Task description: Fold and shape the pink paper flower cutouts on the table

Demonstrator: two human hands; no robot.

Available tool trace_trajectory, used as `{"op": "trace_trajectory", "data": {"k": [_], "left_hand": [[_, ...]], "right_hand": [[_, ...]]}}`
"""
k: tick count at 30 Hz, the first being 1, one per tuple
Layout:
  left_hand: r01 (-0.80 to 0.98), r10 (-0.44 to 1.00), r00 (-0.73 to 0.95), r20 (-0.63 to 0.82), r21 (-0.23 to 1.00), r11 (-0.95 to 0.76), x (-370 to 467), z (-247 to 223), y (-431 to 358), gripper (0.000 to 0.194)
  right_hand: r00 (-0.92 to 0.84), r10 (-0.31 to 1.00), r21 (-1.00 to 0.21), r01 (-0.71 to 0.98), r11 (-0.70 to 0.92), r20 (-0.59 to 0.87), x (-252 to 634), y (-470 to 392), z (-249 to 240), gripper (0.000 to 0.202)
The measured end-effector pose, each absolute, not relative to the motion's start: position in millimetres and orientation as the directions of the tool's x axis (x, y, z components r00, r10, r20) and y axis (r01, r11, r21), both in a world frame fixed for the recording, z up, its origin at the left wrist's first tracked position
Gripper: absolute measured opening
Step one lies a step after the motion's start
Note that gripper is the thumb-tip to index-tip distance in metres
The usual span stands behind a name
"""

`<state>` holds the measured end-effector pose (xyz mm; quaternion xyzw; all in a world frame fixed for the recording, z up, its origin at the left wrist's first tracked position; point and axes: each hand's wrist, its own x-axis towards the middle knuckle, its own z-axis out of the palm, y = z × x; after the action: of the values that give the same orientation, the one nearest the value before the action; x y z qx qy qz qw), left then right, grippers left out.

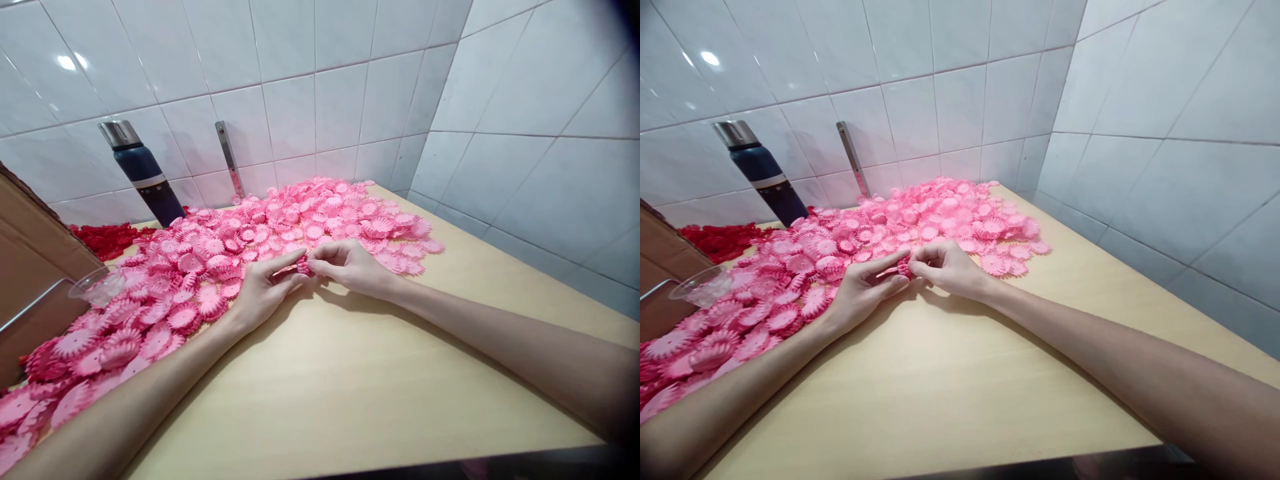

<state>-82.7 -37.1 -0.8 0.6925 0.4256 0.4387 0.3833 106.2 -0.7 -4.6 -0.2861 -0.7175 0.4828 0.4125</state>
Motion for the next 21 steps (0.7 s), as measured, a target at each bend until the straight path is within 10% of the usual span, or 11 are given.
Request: {"op": "trace_trajectory", "data": {"k": [21], "left_hand": [[0.320, 0.909, 0.175, 0.377, 0.852, -0.415, -79.0, 1.2, -39.0, 0.042]], "right_hand": [[-0.535, 0.798, -0.958, -0.087, 0.275, 0.278, 108.0, -1.2, -3.6, 0.023]]}}
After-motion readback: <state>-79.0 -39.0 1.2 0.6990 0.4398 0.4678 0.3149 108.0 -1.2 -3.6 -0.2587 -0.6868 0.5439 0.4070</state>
